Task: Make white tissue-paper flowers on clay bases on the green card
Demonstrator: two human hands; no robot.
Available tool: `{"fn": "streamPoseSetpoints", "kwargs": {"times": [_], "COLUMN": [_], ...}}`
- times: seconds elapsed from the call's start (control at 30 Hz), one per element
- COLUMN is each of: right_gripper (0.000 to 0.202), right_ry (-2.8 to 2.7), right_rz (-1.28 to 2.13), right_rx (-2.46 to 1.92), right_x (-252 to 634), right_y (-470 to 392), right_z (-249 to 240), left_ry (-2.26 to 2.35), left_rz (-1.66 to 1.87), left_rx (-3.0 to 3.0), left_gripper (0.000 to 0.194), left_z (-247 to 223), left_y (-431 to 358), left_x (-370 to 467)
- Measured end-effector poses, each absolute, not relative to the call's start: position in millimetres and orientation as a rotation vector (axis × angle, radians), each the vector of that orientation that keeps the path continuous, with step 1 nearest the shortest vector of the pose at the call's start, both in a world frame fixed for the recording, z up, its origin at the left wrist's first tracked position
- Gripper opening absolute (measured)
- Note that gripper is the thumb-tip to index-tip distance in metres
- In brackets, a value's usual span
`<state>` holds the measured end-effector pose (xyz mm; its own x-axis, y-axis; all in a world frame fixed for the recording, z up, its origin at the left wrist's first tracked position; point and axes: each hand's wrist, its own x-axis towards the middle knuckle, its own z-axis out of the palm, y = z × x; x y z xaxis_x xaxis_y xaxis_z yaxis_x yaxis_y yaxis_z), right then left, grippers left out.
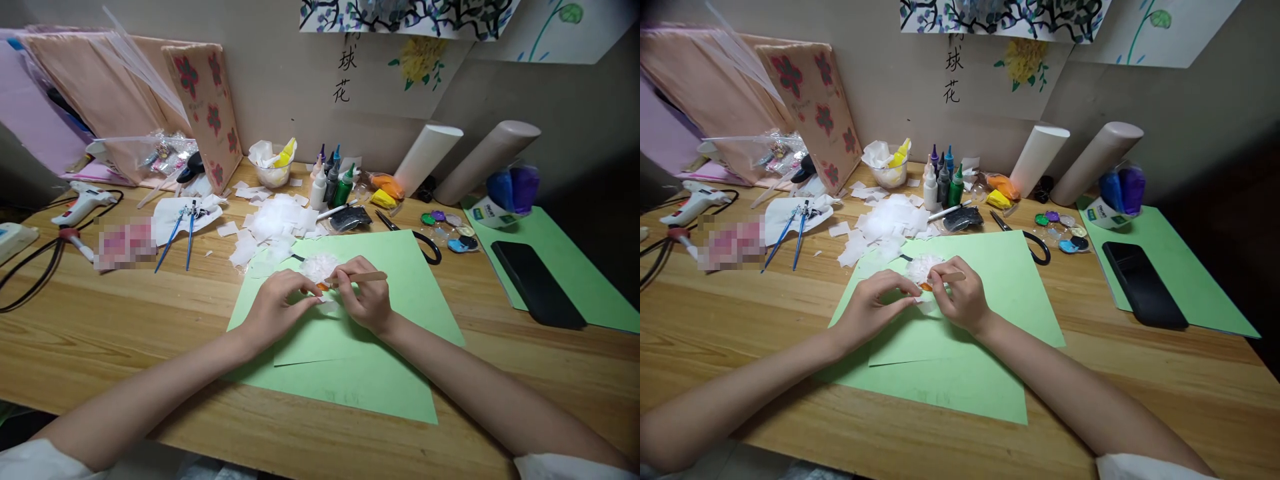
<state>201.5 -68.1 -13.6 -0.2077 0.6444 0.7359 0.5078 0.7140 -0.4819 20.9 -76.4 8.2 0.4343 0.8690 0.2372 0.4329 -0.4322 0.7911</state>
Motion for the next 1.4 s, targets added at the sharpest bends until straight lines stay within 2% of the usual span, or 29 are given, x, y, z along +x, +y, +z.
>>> {"fn": "streamPoseSetpoints", "kwargs": {"times": [0.27, 0.63, 1.0, 1.4], "right_gripper": [0.018, 0.017, 0.015, 0.015], "right_ry": [-1.761, -1.993, -2.020, -1.976], "right_rz": [0.125, 0.028, -0.006, 0.101], "right_rx": [-0.860, -0.773, -0.850, -0.880], "right_x": [203.6, 201.3, 200.8, 198.9], "right_y": [-70.8, -70.4, -66.8, -65.6], "right_z": [-13.1, -12.9, -15.2, -15.7], "left_ry": [1.372, 1.369, 1.415, 1.433], "left_rz": [0.917, 0.907, 0.928, 0.931], "left_rx": [2.283, 2.284, 2.089, 1.979], "left_gripper": [0.005, 0.003, 0.010, 0.010], "left_z": [-3.3, -8.1, -7.2, -10.0], "left_y": [-67.4, -64.3, -61.5, -60.2], "left_x": [31.1, 31.6, 30.4, 29.9]}}
